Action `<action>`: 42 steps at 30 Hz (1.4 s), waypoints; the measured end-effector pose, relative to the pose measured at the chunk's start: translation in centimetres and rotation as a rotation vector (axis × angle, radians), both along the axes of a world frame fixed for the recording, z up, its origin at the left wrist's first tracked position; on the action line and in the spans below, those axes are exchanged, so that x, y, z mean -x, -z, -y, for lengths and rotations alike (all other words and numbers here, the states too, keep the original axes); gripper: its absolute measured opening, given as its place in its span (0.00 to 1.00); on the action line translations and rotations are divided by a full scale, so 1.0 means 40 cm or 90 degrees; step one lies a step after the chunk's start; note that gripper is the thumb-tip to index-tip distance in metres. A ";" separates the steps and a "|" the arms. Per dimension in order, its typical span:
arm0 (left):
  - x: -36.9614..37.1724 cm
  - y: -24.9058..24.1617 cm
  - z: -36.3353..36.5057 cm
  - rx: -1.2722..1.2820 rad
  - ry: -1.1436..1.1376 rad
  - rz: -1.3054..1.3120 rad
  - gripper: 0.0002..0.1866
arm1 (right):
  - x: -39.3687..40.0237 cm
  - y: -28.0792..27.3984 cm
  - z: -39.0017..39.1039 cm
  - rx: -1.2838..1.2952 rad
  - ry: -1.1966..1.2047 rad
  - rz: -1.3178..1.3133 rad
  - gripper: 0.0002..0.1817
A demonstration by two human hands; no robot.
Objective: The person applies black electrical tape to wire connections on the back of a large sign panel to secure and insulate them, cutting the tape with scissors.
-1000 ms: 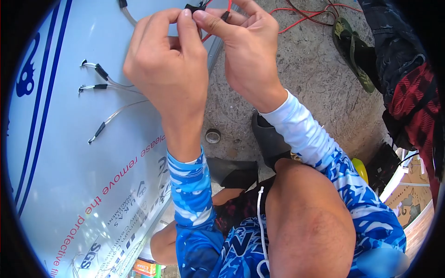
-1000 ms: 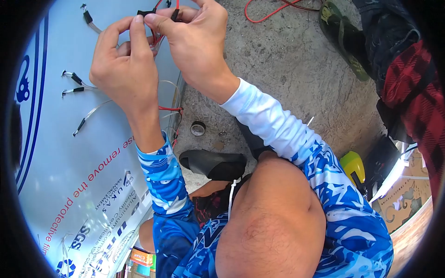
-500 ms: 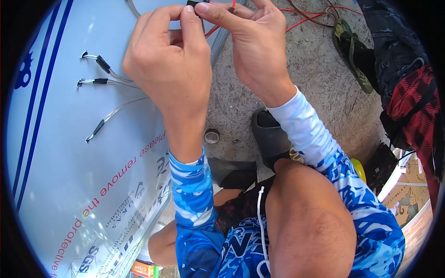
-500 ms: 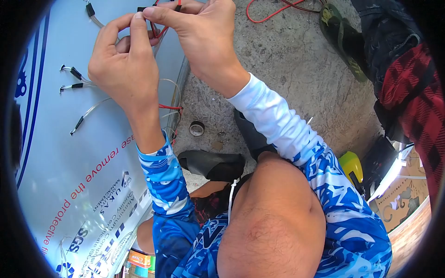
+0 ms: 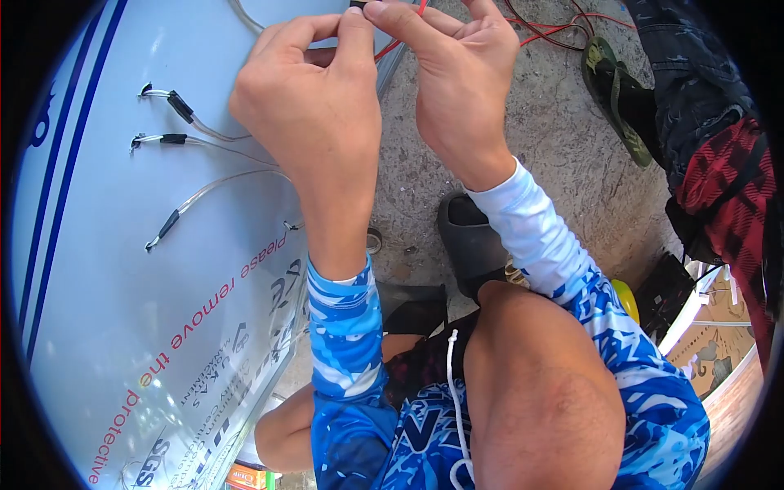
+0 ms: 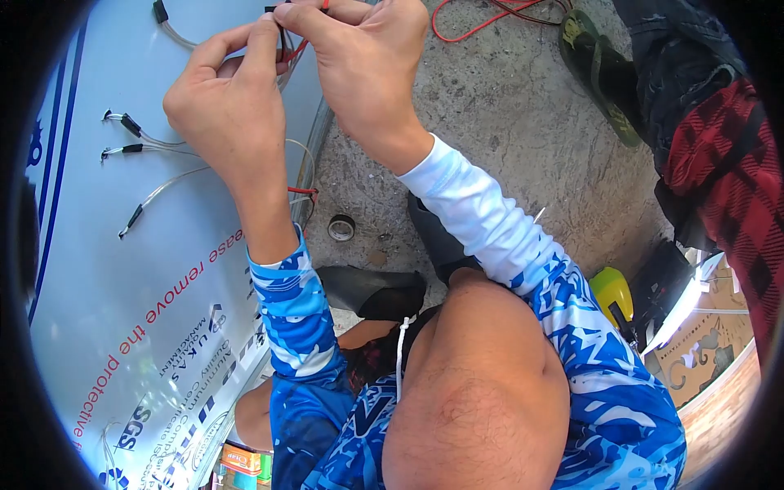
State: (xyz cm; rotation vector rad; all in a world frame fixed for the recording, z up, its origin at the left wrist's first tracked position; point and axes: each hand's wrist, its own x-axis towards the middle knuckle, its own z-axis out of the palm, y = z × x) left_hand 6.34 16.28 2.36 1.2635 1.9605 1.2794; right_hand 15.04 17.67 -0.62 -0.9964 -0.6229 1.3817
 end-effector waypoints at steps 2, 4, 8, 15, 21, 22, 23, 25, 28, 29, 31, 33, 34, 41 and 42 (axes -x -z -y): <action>0.001 0.004 -0.004 0.004 -0.006 -0.018 0.10 | 0.004 0.009 0.004 0.006 0.006 0.035 0.33; 0.000 0.003 -0.006 0.024 0.007 -0.027 0.10 | 0.009 0.005 0.009 -0.067 0.042 0.006 0.31; 0.001 -0.007 -0.007 0.039 0.002 -0.053 0.10 | 0.015 0.018 0.001 -0.005 0.056 0.054 0.31; -0.033 -0.102 -0.022 0.206 -0.028 -0.062 0.06 | 0.010 0.051 0.001 -0.101 0.046 -0.006 0.32; 0.028 0.017 -0.025 -0.033 0.041 0.024 0.05 | 0.006 0.037 0.000 -0.130 0.005 -0.077 0.38; 0.046 0.018 -0.033 0.049 0.055 0.153 0.07 | 0.004 0.041 -0.002 -0.141 -0.012 -0.094 0.39; 0.041 0.019 -0.028 0.048 0.055 0.152 0.07 | -0.002 0.052 -0.004 -0.142 -0.012 -0.095 0.39; 0.012 -0.010 -0.022 0.048 0.087 0.093 0.08 | -0.013 0.073 -0.012 -0.168 -0.075 -0.041 0.39; 0.032 0.026 -0.019 0.045 0.086 -0.026 0.08 | -0.006 0.093 -0.019 -0.195 -0.060 -0.055 0.39; 0.037 0.038 -0.019 0.044 0.088 -0.026 0.08 | -0.009 0.096 -0.023 -0.196 -0.058 -0.055 0.39; 0.044 0.043 -0.017 0.043 0.116 0.172 0.09 | -0.015 0.093 -0.022 -0.199 -0.091 -0.084 0.39; 0.058 0.028 -0.014 0.101 0.127 0.199 0.09 | -0.018 0.073 -0.016 -0.145 -0.096 -0.096 0.39; 0.064 0.021 -0.011 0.163 0.138 0.228 0.10 | -0.020 0.063 -0.012 -0.088 -0.101 -0.105 0.39; 0.067 0.008 -0.015 0.199 0.258 0.338 0.13 | -0.043 0.064 -0.014 -0.002 -0.137 -0.138 0.34; 0.068 0.005 -0.014 0.198 0.251 0.374 0.13 | -0.046 0.078 -0.018 -0.017 -0.159 -0.152 0.32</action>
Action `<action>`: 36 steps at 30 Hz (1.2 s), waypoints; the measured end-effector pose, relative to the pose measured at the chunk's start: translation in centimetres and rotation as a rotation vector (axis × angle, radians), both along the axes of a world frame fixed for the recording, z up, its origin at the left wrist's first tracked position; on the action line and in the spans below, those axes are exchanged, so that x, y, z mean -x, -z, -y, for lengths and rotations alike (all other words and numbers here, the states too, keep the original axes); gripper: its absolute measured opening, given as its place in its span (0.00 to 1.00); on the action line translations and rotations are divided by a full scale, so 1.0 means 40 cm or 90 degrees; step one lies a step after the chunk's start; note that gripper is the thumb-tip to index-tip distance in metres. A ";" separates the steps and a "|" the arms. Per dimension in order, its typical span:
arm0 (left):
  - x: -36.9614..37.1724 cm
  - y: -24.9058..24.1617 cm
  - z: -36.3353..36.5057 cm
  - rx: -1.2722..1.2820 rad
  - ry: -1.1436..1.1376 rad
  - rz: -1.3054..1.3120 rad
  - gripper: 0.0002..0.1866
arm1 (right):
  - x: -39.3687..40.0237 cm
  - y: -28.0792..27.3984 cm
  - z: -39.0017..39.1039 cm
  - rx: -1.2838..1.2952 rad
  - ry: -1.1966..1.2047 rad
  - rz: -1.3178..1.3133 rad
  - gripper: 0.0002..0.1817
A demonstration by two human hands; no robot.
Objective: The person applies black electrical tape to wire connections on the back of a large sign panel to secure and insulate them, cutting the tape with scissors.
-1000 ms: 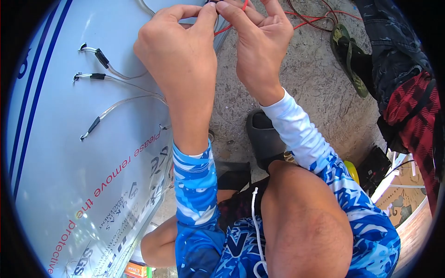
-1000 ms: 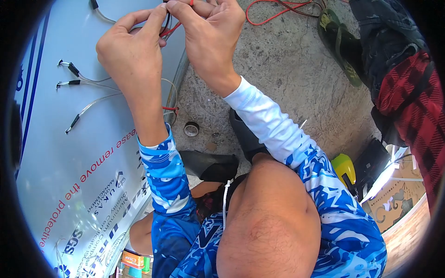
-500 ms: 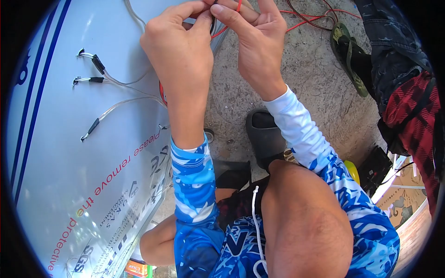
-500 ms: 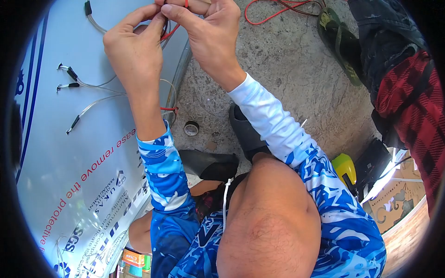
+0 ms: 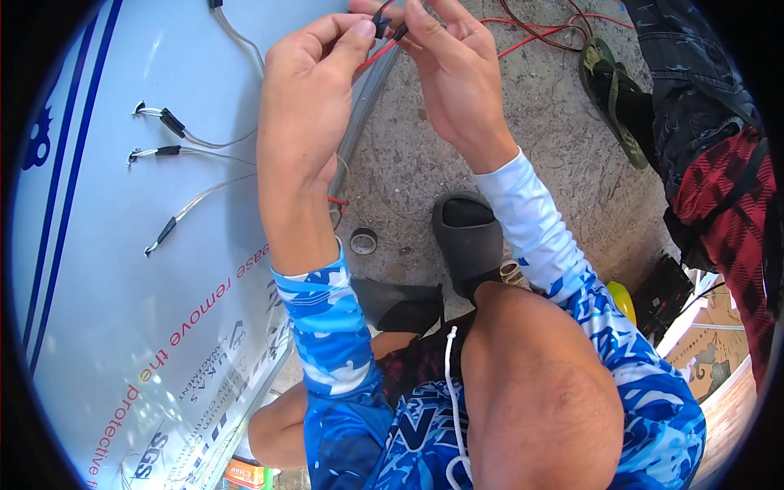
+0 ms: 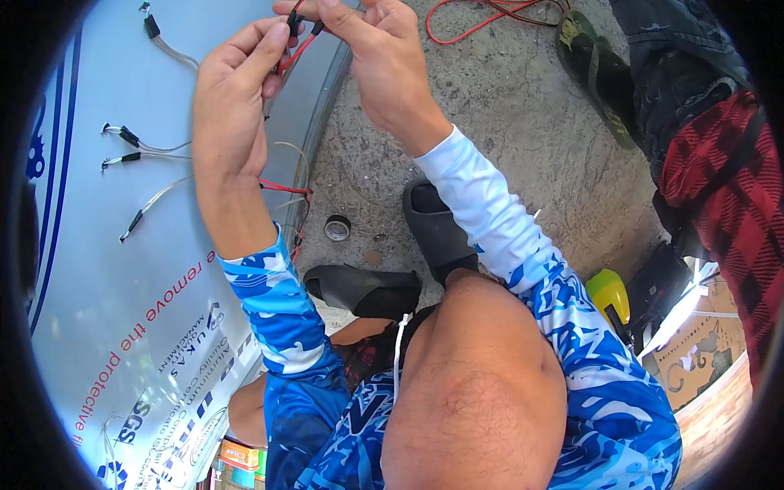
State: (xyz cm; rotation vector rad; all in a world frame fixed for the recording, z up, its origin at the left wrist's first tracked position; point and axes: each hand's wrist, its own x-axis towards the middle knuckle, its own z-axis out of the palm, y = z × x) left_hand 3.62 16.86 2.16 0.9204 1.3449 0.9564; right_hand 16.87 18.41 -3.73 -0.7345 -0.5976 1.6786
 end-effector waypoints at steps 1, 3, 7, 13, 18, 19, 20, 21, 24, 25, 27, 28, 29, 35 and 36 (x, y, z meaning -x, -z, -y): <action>0.001 -0.003 -0.001 0.008 -0.010 0.034 0.13 | -0.005 0.012 -0.003 -0.017 -0.020 -0.016 0.30; 0.006 -0.006 0.000 0.015 -0.009 0.054 0.12 | -0.020 0.018 -0.009 -0.034 -0.034 0.019 0.28; 0.026 0.011 0.000 0.008 -0.005 0.097 0.12 | -0.024 0.008 -0.015 -0.069 -0.048 0.062 0.26; 0.024 0.020 0.011 0.010 -0.043 0.103 0.13 | -0.015 -0.029 -0.005 -0.019 -0.049 0.107 0.26; 0.012 0.016 0.030 0.006 -0.061 0.094 0.13 | -0.016 -0.030 -0.006 -0.009 -0.022 0.162 0.26; 0.007 0.013 0.032 0.016 -0.068 0.092 0.14 | -0.014 -0.034 -0.006 0.012 -0.014 0.165 0.27; 0.001 0.013 0.031 0.014 -0.070 0.092 0.14 | -0.010 -0.039 -0.006 0.010 -0.016 0.165 0.27; -0.008 0.014 0.032 -0.011 -0.091 0.059 0.13 | -0.003 -0.043 -0.005 0.007 0.011 0.137 0.28; -0.034 0.013 0.032 -0.070 -0.140 -0.050 0.11 | 0.010 -0.046 -0.002 0.007 0.049 0.115 0.29; -0.043 0.013 0.030 -0.102 -0.161 -0.123 0.09 | 0.010 -0.047 -0.003 0.012 0.068 0.121 0.30; -0.050 0.026 0.024 -0.126 -0.184 -0.134 0.07 | 0.007 -0.042 -0.006 -0.010 0.064 0.132 0.31; -0.055 0.034 0.023 -0.145 -0.205 -0.146 0.05 | 0.003 -0.037 -0.004 -0.027 0.061 0.141 0.32; -0.058 0.039 0.021 -0.146 -0.206 -0.146 0.05 | 0.004 -0.031 -0.004 -0.028 0.060 0.140 0.32; -0.060 0.080 0.013 -0.198 -0.242 -0.093 0.04 | 0.003 -0.031 -0.010 -0.015 0.047 0.073 0.36; -0.061 0.081 0.012 -0.205 -0.238 -0.119 0.06 | 0.008 -0.025 -0.007 0.006 0.081 0.040 0.32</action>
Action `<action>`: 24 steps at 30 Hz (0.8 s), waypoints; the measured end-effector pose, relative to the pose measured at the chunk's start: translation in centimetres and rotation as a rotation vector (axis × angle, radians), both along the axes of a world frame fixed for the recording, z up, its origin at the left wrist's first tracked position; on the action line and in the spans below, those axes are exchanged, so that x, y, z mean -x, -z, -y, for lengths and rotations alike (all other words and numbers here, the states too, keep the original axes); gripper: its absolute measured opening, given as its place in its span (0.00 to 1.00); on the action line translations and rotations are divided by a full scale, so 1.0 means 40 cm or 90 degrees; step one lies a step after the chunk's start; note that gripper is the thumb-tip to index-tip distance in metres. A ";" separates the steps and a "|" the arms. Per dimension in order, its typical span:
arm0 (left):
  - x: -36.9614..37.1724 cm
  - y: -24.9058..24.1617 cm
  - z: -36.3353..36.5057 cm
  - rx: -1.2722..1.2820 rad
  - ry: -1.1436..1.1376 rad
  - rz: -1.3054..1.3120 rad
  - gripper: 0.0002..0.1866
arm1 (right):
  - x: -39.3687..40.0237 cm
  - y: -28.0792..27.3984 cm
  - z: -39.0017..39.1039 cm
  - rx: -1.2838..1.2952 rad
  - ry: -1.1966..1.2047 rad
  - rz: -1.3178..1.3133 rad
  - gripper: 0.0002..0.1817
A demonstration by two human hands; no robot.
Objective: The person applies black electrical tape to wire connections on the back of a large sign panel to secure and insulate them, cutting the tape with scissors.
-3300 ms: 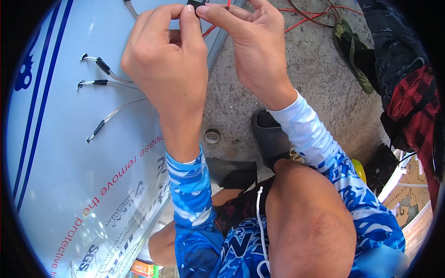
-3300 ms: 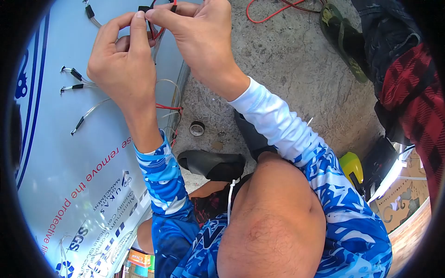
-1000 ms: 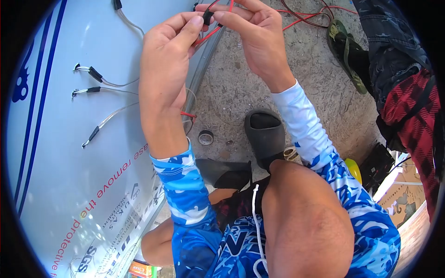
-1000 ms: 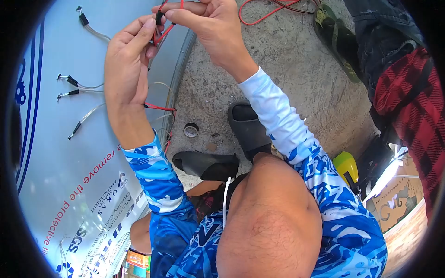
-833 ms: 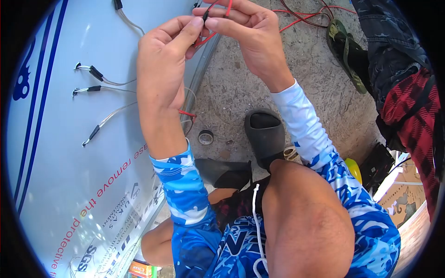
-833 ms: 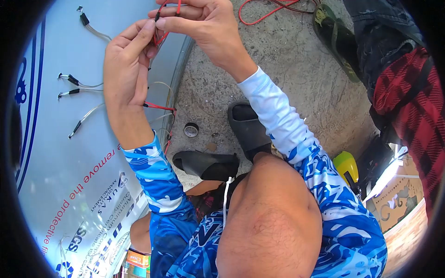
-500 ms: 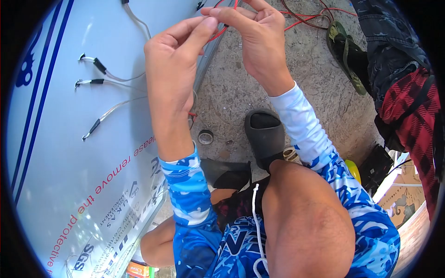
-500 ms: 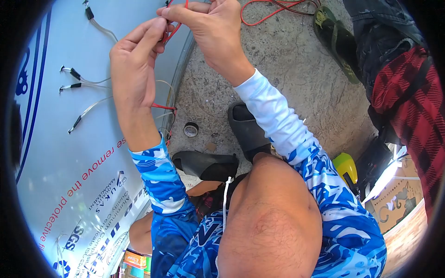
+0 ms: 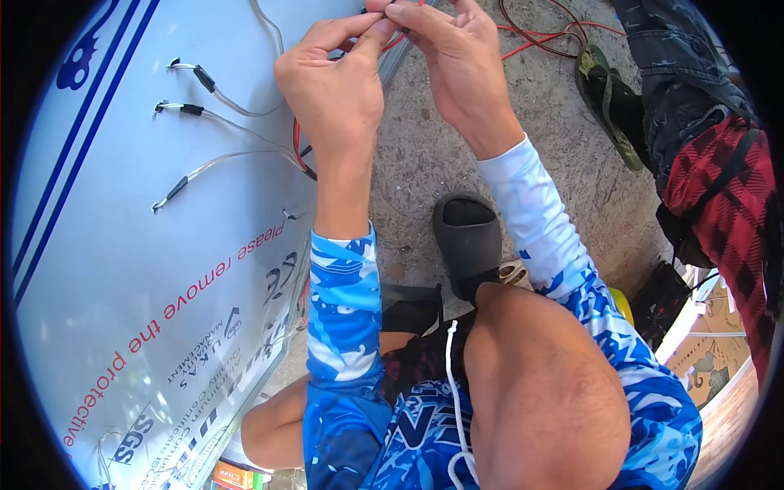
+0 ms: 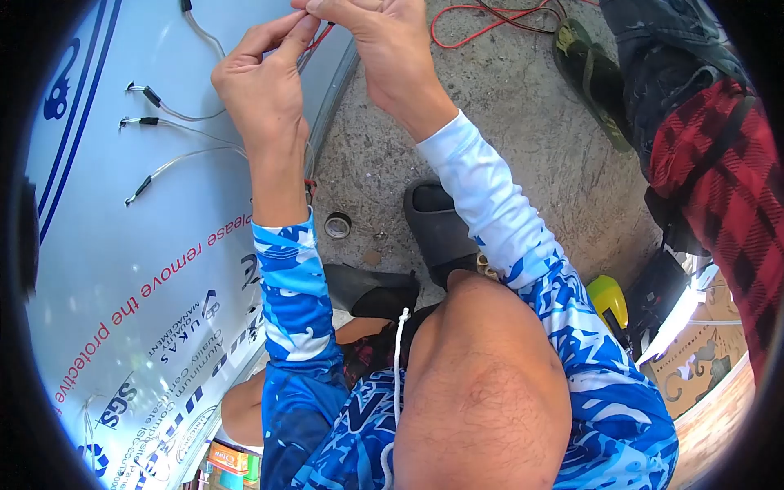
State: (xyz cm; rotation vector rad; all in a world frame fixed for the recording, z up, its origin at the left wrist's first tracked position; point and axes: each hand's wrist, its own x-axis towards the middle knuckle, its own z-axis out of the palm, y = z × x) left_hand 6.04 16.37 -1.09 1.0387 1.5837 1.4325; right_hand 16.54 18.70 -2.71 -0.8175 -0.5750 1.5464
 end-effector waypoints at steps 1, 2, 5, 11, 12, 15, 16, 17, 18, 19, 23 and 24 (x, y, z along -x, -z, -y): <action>-0.002 0.002 -0.001 -0.003 0.000 -0.027 0.07 | 0.001 0.006 0.003 0.017 0.035 -0.035 0.29; -0.004 0.004 0.000 -0.004 0.002 -0.027 0.07 | -0.008 0.007 0.017 0.016 0.037 -0.035 0.29; 0.000 -0.001 0.005 0.014 -0.023 -0.055 0.06 | -0.052 0.015 0.134 0.022 0.102 0.182 0.21; 0.002 -0.023 0.009 0.029 -0.043 -0.107 0.09 | -0.259 0.155 0.535 -0.202 -0.283 0.689 0.13; 0.001 -0.025 0.009 0.031 -0.052 -0.114 0.09 | -0.272 0.170 0.561 -0.300 -0.335 0.694 0.11; 0.005 -0.024 0.013 0.047 -0.036 -0.157 0.09 | -0.270 0.196 0.591 -0.374 -0.411 0.774 0.10; 0.006 -0.022 0.014 0.060 -0.012 -0.195 0.10 | -0.274 0.202 0.585 -0.372 -0.417 0.773 0.10; 0.006 -0.020 0.015 0.068 -0.014 -0.197 0.10 | -0.273 0.213 0.579 -0.368 -0.417 0.764 0.10; 0.008 -0.027 0.012 0.086 0.033 -0.268 0.11 | -0.266 0.223 0.575 -0.359 -0.414 0.753 0.09; 0.011 -0.040 0.013 0.110 0.080 -0.341 0.13 | -0.264 0.227 0.570 -0.348 -0.430 0.761 0.07; 0.013 -0.096 -0.010 0.191 0.174 -0.315 0.08 | -0.254 0.235 0.569 -0.297 -0.442 0.736 0.07; 0.011 -0.103 -0.009 0.112 0.193 -0.351 0.11 | -0.252 0.234 0.565 -0.291 -0.436 0.746 0.07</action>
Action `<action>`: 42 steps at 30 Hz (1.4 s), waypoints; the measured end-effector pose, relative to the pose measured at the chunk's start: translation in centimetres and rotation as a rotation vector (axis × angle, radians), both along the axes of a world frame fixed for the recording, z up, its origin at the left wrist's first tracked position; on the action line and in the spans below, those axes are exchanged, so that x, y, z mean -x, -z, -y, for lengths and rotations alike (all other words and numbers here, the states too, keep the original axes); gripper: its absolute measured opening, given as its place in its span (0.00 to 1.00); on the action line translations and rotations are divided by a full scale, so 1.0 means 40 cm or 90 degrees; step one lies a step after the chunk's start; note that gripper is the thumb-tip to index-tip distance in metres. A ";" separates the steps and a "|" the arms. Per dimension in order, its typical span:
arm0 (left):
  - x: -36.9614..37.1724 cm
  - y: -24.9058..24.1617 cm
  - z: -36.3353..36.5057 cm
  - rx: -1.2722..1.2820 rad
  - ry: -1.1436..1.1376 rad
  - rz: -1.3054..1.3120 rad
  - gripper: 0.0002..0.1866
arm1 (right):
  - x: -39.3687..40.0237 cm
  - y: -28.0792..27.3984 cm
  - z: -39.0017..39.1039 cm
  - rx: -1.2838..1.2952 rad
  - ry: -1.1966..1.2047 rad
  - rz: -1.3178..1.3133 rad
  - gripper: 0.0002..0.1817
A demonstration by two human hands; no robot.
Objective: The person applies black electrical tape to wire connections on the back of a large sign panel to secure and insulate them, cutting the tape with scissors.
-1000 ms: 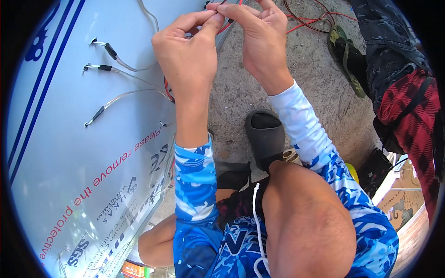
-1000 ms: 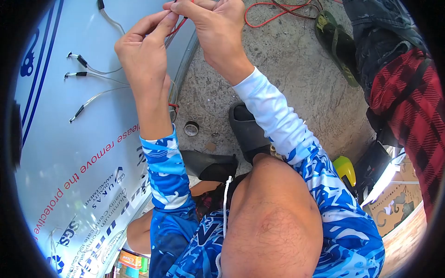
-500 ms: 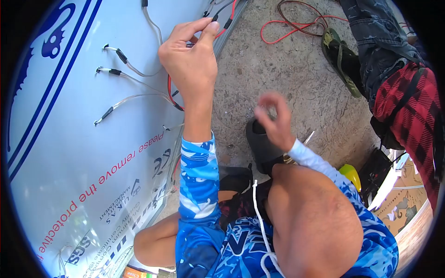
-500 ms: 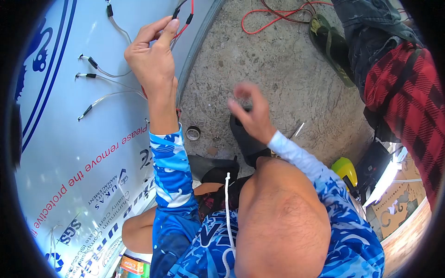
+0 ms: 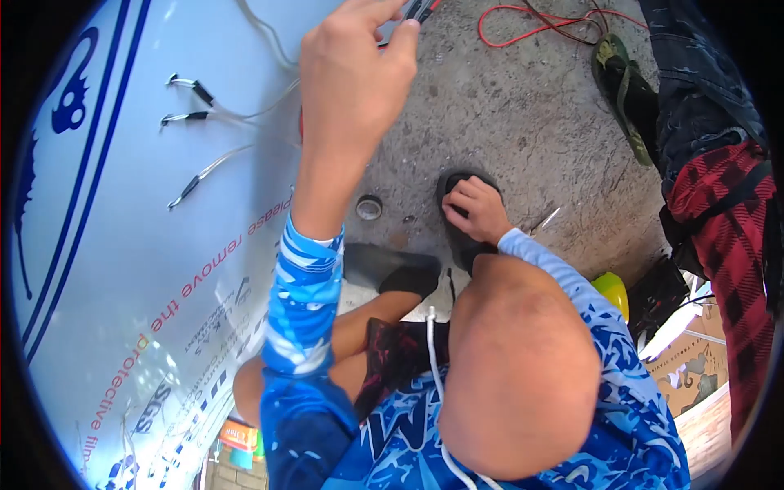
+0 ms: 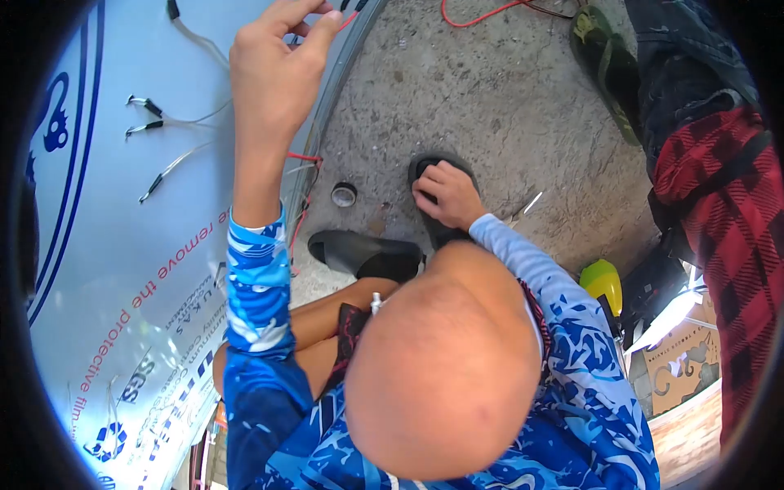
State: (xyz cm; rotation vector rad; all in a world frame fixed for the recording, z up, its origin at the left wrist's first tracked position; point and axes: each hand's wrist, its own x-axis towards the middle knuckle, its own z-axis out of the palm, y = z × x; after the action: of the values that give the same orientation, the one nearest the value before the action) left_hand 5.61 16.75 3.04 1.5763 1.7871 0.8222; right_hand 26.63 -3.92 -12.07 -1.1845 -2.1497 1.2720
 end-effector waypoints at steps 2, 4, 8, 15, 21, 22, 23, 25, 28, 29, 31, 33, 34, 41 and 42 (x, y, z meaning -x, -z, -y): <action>0.017 -0.025 0.012 -0.071 0.045 -0.018 0.14 | 0.008 0.007 -0.012 -0.002 0.010 0.011 0.07; 0.061 -0.081 0.066 -0.101 0.236 -0.180 0.16 | 0.006 0.003 -0.009 -0.005 -0.011 0.029 0.06; 0.160 -0.219 0.130 -0.079 0.388 -0.226 0.14 | 0.009 -0.013 -0.011 0.014 0.002 0.032 0.04; 0.284 -0.328 0.264 -0.333 0.275 -0.216 0.07 | -0.006 0.004 -0.012 -0.002 0.015 0.063 0.05; 0.299 -0.088 0.549 -0.148 -0.105 -0.078 0.02 | 0.000 -0.041 -0.016 -0.084 0.016 0.104 0.05; 0.312 -0.005 0.605 -0.086 -0.138 -0.072 0.02 | -0.008 -0.056 0.010 -0.085 0.019 0.108 0.05; 0.334 0.090 0.675 -0.063 -0.022 -0.130 0.04 | -0.032 -0.063 0.034 -0.078 0.112 0.124 0.04; 0.327 0.254 0.739 -0.026 0.158 -0.151 0.10 | -0.076 -0.124 0.020 -0.078 0.242 0.179 0.06; 0.285 0.331 0.841 0.098 0.205 -0.043 0.18 | -0.014 -0.573 0.081 -0.012 0.090 0.334 0.13; 0.268 0.350 0.826 0.165 0.173 0.028 0.20 | 0.029 -0.719 0.084 0.012 0.019 0.410 0.18; 0.246 0.357 0.800 0.177 0.170 -0.010 0.20 | 0.026 -0.981 0.048 0.077 -0.126 0.563 0.27; 0.233 0.354 0.785 0.222 0.146 -0.026 0.17 | 0.208 -1.057 -0.085 0.131 -0.198 0.643 0.31; 0.228 0.364 0.781 0.229 0.162 -0.017 0.17 | 0.198 -1.070 -0.086 0.151 -0.181 0.652 0.31; 0.214 0.324 0.777 0.049 0.081 -0.031 0.09 | 0.231 -0.980 -0.211 0.212 -0.110 0.660 0.30; 0.208 0.318 0.780 0.055 0.077 -0.034 0.09 | 0.191 -0.980 -0.200 0.219 -0.110 0.658 0.30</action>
State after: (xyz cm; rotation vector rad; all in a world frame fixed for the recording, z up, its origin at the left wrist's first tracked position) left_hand -2.70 -14.46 -9.67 1.6461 1.7222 0.6433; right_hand 19.00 4.08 27.13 -2.1983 -2.8180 1.2769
